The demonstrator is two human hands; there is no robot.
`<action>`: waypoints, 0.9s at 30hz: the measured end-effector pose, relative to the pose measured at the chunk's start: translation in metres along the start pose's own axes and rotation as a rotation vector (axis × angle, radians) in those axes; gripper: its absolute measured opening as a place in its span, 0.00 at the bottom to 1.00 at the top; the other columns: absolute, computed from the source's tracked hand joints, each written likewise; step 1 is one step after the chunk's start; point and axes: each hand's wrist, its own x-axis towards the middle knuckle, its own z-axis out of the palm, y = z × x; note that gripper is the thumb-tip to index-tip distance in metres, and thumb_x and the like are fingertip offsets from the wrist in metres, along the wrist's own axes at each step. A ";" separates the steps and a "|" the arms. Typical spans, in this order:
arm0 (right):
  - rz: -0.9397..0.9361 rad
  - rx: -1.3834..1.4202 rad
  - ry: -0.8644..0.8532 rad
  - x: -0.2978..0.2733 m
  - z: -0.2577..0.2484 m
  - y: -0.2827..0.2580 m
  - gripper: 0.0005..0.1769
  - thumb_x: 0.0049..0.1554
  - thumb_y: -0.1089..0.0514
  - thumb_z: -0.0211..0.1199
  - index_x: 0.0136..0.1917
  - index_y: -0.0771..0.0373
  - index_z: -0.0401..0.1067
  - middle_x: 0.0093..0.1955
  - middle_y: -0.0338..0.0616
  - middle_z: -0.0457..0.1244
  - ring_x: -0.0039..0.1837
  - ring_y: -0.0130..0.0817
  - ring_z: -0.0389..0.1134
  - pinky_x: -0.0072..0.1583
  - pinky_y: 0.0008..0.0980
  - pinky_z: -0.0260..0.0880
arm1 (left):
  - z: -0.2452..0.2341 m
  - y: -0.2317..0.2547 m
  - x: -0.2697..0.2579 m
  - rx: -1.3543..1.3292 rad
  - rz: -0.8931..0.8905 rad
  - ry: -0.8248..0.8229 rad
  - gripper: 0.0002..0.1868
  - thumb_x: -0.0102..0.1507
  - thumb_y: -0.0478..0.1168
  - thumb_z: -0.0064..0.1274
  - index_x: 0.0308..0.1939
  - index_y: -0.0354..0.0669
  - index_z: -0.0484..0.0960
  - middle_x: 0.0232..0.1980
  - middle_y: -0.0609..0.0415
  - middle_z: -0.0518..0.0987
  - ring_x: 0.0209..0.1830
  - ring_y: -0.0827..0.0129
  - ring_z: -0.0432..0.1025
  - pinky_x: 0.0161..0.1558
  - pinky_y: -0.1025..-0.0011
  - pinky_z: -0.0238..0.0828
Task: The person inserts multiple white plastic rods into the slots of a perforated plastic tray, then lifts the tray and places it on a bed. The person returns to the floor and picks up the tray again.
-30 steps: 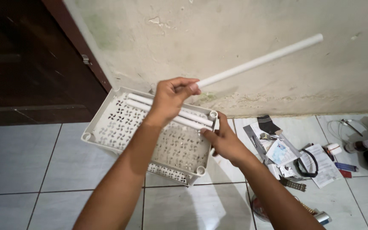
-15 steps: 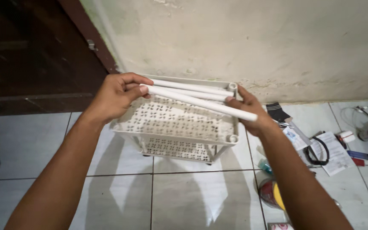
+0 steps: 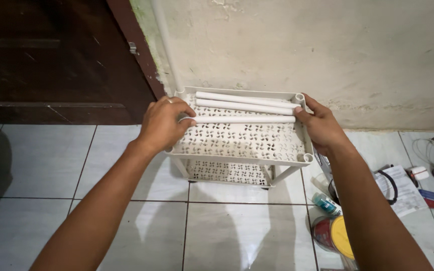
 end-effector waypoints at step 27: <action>-0.704 -0.702 0.267 -0.046 0.066 -0.071 0.29 0.59 0.49 0.67 0.71 0.59 0.69 0.69 0.53 0.63 0.61 0.43 0.68 0.55 0.41 0.72 | 0.054 -0.018 0.054 -0.449 -0.493 0.150 0.13 0.67 0.46 0.52 0.49 0.42 0.80 0.42 0.42 0.84 0.45 0.50 0.79 0.49 0.58 0.73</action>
